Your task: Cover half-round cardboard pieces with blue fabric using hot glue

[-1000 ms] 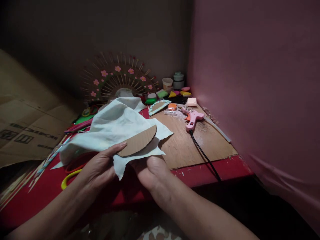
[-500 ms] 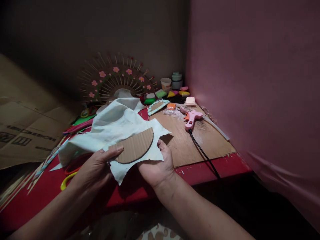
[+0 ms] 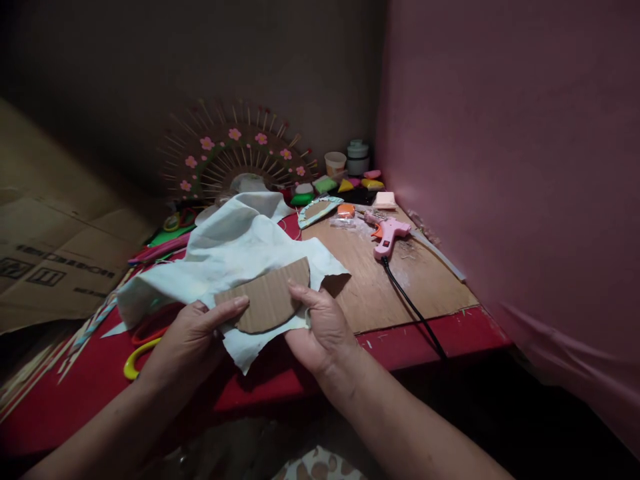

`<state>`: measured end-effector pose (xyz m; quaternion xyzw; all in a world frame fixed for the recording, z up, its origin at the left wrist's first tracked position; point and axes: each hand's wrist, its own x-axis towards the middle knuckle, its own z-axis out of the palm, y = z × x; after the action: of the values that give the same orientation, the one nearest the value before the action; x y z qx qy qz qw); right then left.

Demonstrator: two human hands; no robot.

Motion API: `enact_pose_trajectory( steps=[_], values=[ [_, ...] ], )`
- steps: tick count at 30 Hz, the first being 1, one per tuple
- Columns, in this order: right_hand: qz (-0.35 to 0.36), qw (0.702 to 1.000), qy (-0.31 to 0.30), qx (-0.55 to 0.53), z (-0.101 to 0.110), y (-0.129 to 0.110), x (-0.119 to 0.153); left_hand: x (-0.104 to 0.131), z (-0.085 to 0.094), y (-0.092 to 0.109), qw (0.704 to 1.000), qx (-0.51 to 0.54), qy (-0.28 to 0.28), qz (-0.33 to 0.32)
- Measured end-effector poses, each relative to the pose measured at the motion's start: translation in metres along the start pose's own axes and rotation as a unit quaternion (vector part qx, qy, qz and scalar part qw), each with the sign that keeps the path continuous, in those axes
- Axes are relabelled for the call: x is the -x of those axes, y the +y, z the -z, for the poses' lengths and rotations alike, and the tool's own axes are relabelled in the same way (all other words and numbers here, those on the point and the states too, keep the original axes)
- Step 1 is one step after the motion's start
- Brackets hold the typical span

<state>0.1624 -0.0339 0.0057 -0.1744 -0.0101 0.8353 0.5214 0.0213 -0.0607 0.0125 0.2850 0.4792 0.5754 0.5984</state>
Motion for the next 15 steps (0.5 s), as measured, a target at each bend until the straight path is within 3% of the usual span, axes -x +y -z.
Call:
enact_pose_trajectory(
  steps=[15],
  values=[
    [0.032,0.998,0.006,0.055,0.0051,-0.0007,0.0016,0.0000,0.0014,-0.0047,1.000,0.013,-0.024,0.001]
  ],
)
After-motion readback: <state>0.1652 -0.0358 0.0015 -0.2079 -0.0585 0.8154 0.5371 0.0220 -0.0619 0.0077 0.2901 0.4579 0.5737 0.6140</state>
